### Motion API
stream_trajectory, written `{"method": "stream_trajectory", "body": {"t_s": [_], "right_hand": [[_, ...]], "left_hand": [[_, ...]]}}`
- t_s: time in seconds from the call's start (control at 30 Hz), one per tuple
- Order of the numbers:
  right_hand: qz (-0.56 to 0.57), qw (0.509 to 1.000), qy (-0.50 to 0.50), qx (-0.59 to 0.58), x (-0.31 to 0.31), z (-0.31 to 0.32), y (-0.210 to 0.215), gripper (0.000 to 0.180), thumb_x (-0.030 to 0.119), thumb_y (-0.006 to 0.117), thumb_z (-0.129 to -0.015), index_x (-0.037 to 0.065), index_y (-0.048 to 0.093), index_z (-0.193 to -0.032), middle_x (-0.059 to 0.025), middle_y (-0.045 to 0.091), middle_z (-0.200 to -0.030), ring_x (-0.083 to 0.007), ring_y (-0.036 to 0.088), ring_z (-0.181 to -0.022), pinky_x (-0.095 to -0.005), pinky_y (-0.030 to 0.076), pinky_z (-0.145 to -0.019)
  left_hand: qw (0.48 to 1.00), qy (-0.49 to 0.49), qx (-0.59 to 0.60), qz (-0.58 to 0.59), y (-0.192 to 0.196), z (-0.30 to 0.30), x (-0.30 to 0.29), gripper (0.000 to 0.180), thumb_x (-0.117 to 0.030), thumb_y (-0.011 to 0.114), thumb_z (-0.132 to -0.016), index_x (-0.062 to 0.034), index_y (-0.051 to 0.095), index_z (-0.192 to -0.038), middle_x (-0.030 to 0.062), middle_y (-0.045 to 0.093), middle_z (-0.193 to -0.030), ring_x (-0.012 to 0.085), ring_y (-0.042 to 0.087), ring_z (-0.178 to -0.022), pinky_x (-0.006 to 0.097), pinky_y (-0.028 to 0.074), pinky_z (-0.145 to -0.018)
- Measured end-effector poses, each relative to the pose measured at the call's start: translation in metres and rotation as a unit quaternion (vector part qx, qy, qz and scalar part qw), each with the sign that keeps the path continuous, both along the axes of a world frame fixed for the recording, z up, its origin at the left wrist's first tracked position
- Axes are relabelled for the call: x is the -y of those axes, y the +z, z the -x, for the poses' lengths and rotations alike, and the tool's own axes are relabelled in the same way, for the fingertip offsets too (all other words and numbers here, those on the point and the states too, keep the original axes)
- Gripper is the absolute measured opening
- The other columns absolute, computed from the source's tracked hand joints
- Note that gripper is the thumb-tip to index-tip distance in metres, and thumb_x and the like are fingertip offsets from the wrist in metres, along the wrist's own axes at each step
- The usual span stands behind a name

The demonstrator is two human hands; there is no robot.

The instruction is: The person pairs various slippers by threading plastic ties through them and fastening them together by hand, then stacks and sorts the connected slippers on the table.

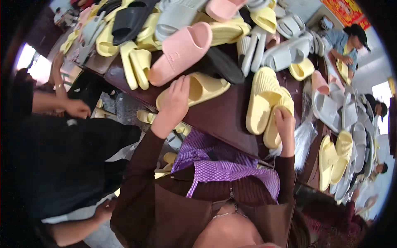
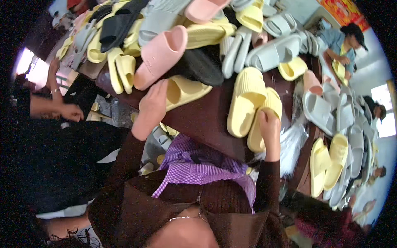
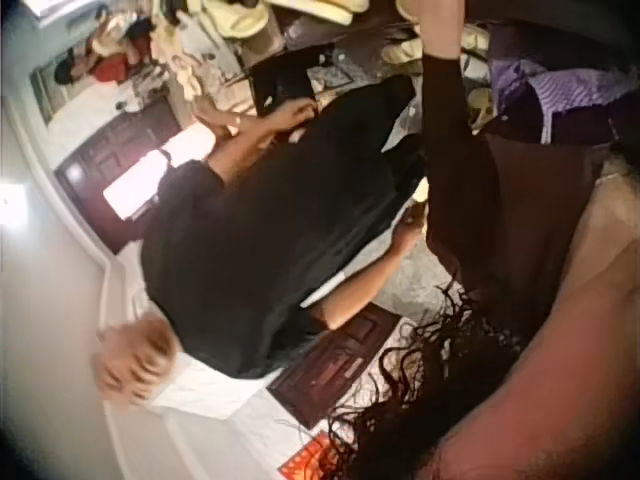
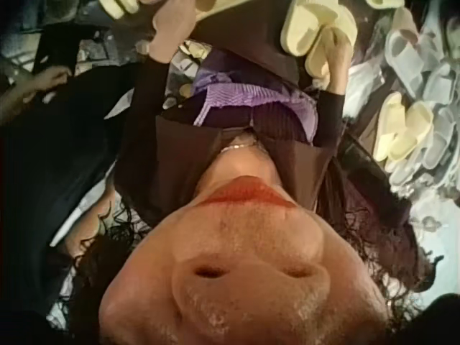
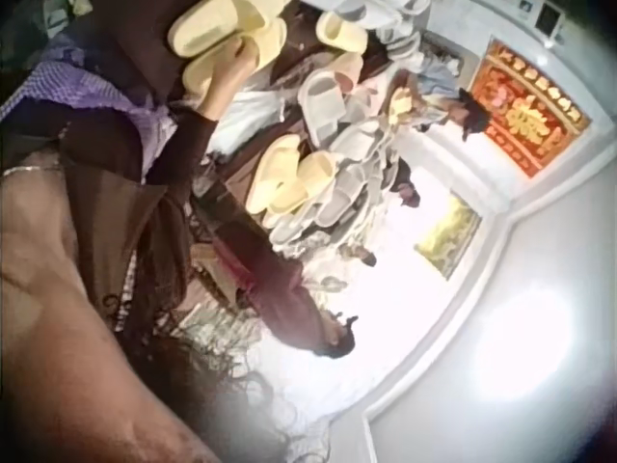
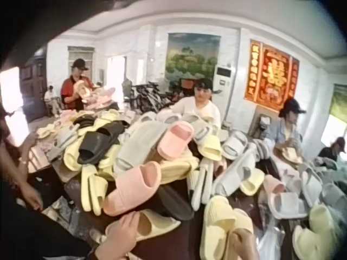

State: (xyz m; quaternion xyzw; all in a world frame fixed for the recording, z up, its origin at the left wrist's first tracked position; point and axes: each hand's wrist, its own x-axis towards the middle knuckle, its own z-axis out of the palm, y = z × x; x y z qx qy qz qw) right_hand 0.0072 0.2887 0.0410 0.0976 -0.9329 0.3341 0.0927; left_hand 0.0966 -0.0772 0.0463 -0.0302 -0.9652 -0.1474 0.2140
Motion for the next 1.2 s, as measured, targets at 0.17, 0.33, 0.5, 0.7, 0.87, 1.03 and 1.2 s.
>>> {"method": "stream_trajectory", "body": {"t_s": [0.17, 0.33, 0.5, 0.7, 0.87, 1.03, 1.2], "right_hand": [[-0.048, 0.999, -0.002, -0.027, -0.011, -0.005, 0.017, 0.023, 0.018, 0.059, -0.089, -0.002, 0.068, -0.094, -0.0106, 0.064, -0.065, -0.0145, 0.062, -0.055, -0.0280, 0.048, -0.053], [0.017, 0.998, -0.060, -0.013, -0.030, -0.035, 0.028, 0.022, 0.018, 0.059, -0.089, -0.003, 0.068, -0.092, -0.0114, 0.064, -0.066, -0.0143, 0.061, -0.055, -0.0278, 0.047, -0.053], [0.041, 0.995, -0.094, 0.012, -0.064, -0.080, 0.033, 0.020, 0.015, 0.060, -0.088, -0.003, 0.068, -0.092, -0.0108, 0.065, -0.066, -0.0131, 0.060, -0.056, -0.0272, 0.046, -0.054], [0.048, 0.984, -0.169, -0.011, -0.098, -0.124, 0.039, 0.016, 0.012, 0.063, -0.085, -0.003, 0.067, -0.087, -0.0201, 0.064, -0.076, -0.0336, 0.064, -0.067, -0.0363, 0.049, -0.060], [0.056, 0.972, -0.225, -0.047, -0.136, -0.146, 0.019, 0.014, 0.008, 0.064, -0.085, -0.003, 0.067, -0.094, -0.0070, 0.064, -0.074, -0.0103, 0.057, -0.064, -0.0231, 0.045, -0.059], [0.113, 0.974, -0.195, -0.035, -0.129, -0.152, 0.020, 0.013, 0.003, 0.065, -0.084, -0.002, 0.066, -0.096, -0.0067, 0.064, -0.082, -0.0097, 0.057, -0.070, -0.0223, 0.045, -0.063], [0.116, 0.988, -0.103, -0.023, -0.114, -0.159, 0.026, 0.015, 0.001, 0.067, -0.082, -0.001, 0.066, -0.096, -0.0072, 0.064, -0.086, -0.0120, 0.059, -0.074, -0.0238, 0.046, -0.066]], "left_hand": [[0.988, -0.082, -0.102, -0.087, 0.014, -0.029, -0.044, 0.038, 0.001, 0.055, -0.081, 0.0058, 0.052, -0.118, 0.0202, 0.055, -0.114, 0.0354, 0.055, -0.104, 0.041, 0.046, -0.089], [0.951, -0.219, -0.021, -0.219, 0.011, -0.010, -0.106, 0.034, -0.006, 0.059, -0.083, 0.0050, 0.054, -0.116, 0.0195, 0.055, -0.116, 0.0346, 0.054, -0.108, 0.041, 0.043, -0.092], [0.929, -0.356, -0.038, -0.098, 0.007, 0.049, -0.168, 0.042, -0.011, 0.064, -0.081, 0.0010, 0.053, -0.120, 0.0188, 0.057, -0.106, 0.0357, 0.055, -0.097, 0.043, 0.045, -0.086], [0.948, -0.317, 0.023, -0.025, -0.012, 0.113, -0.219, 0.051, -0.020, 0.065, -0.081, -0.0003, 0.047, -0.125, 0.0211, 0.059, -0.098, 0.0380, 0.055, -0.093, 0.045, 0.045, -0.082], [0.952, -0.302, 0.051, -0.013, -0.011, 0.121, -0.224, 0.054, -0.024, 0.064, -0.082, 0.0005, 0.046, -0.127, 0.0215, 0.061, -0.092, 0.0383, 0.056, -0.089, 0.045, 0.046, -0.078], [0.952, -0.304, 0.037, -0.008, -0.017, 0.109, -0.224, 0.053, -0.023, 0.065, -0.082, 0.0003, 0.046, -0.127, 0.0212, 0.061, -0.090, 0.0370, 0.057, -0.086, 0.045, 0.047, -0.076], [0.953, -0.302, -0.005, -0.010, -0.017, 0.097, -0.221, 0.049, -0.017, 0.065, -0.082, -0.0001, 0.048, -0.125, 0.0185, 0.060, -0.089, 0.0348, 0.057, -0.086, 0.043, 0.046, -0.075]]}}
